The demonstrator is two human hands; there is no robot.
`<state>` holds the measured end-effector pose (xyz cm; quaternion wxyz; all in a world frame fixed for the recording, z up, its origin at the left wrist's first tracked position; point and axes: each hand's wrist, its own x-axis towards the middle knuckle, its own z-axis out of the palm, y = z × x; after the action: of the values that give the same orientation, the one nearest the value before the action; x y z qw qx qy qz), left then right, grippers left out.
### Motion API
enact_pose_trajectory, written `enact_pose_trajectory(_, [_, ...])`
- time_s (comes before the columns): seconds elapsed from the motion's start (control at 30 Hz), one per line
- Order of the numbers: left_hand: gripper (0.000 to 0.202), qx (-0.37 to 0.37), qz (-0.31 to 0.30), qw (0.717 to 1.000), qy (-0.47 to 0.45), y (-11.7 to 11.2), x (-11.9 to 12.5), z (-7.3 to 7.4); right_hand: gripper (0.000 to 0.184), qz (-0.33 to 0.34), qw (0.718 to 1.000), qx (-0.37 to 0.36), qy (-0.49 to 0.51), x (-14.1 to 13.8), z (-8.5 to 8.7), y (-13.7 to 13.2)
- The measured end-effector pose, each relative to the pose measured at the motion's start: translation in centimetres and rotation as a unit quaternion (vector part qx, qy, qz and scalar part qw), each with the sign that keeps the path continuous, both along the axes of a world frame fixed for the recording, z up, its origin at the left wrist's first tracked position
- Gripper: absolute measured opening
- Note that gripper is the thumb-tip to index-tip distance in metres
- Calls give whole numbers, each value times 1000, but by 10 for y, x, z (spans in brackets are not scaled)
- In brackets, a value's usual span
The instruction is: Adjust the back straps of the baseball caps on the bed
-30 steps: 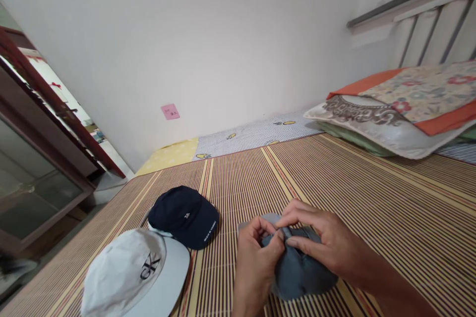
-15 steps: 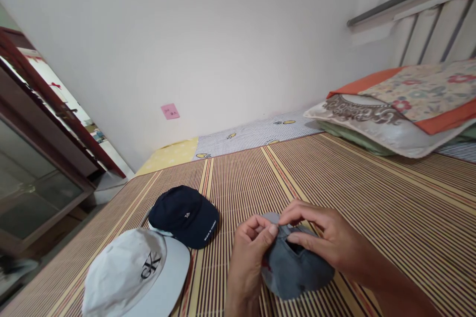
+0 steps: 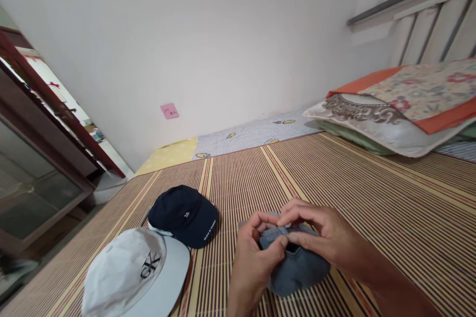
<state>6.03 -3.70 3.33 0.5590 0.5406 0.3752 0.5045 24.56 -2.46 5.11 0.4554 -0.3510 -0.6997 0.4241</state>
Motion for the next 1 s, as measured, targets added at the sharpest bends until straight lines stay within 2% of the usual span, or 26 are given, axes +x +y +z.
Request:
enact_pose_trajectory(0.17, [14,47,67,995,63,-1,1,-2,15,-10,999,-18,-39,-2,2,-4])
enact_pose_trajectory(0.33, [16,81,74,983,145,-4,2,4,14,-25,998,-14,-52,-4,4,-4])
enact_pose_trajectory(0.57, [20,84,104,978,163,-5,4,5,9,-22,999,13,-31,-4,2,-1])
enact_pose_trajectory(0.63, [20,85,107,978,155,-4,3,5,11,-37,997,41,-49,-5,1,-2])
enact_pose_trajectory(0.7, [18,86,103,978,160,-4,1,5,17,-53,990,101,-84,-7,-1,-3])
enact_pose_trajectory(0.8, [17,91,111,970,195,-5,-1,7,22,-84,961,219,-148,-9,-5,-3])
enact_pose_trajectory(0.87, [19,98,113,962,230,-7,-1,9,22,-107,937,272,-190,-10,-9,-3])
enact_pose_trajectory(0.93, [19,105,118,952,261,-8,-2,11,20,-128,921,292,-222,-11,-11,-3])
enact_pose_trajectory(1.0, [20,113,127,947,273,-8,-2,11,20,-148,919,286,-227,-13,-12,-3])
